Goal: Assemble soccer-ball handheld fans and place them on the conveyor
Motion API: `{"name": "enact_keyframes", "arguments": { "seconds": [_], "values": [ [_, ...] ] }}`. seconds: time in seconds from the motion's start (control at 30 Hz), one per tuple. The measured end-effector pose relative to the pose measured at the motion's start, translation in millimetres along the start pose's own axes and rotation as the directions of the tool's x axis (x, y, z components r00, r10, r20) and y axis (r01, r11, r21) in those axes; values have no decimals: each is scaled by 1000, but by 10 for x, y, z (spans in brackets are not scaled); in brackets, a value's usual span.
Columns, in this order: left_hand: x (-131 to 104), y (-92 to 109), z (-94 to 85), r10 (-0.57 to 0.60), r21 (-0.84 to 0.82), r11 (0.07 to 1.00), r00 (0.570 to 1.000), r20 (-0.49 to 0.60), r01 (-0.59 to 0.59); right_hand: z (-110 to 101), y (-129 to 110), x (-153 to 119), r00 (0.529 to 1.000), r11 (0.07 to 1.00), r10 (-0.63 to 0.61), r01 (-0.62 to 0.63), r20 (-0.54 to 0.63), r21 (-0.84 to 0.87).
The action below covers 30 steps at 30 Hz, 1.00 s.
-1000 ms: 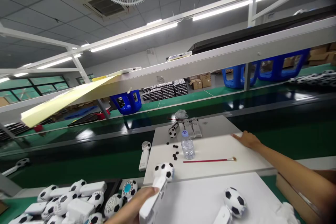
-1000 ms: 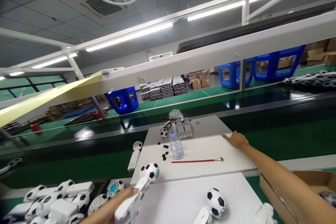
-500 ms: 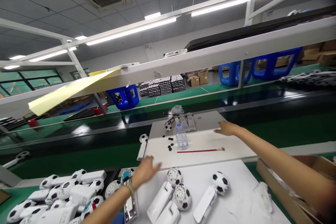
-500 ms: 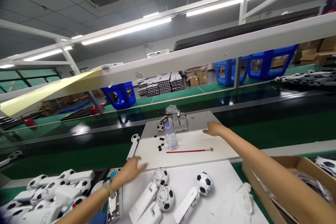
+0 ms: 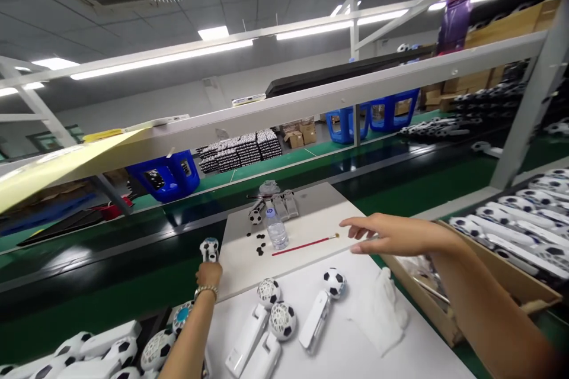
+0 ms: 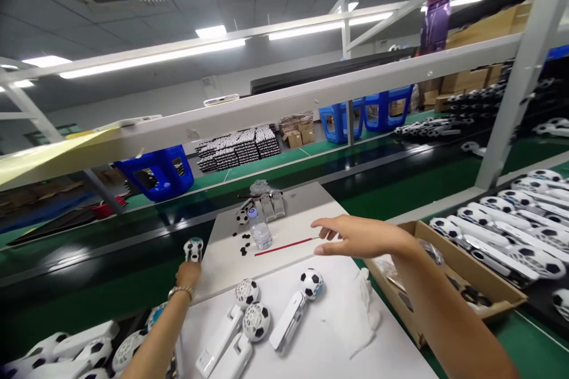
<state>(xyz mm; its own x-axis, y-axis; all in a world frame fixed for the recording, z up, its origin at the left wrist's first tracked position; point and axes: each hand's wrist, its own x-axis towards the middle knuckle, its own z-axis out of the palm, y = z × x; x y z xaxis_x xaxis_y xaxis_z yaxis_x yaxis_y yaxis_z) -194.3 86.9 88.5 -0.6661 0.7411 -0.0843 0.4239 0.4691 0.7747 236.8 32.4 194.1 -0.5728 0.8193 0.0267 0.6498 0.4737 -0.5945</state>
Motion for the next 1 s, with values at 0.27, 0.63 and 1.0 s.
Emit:
{"name": "enact_keyframes", "arguments": {
  "seconds": [0.27, 0.63, 1.0],
  "values": [
    [-1385, 207, 122, 361, -553, 817, 893, 268, -164, 879, -344, 726, 990, 699, -80, 141, -120, 701],
    [-1999, -867, 381, 519, 102, 829, 825, 225, -550, 1125, -522, 660, 994, -62, 81, 73, -68, 995],
    [-1773, -997, 581, 393, 9, 912, 881, 264, -410, 876, -381, 466, 992, -88, -123, -40, 29, 995]
  ]
}}
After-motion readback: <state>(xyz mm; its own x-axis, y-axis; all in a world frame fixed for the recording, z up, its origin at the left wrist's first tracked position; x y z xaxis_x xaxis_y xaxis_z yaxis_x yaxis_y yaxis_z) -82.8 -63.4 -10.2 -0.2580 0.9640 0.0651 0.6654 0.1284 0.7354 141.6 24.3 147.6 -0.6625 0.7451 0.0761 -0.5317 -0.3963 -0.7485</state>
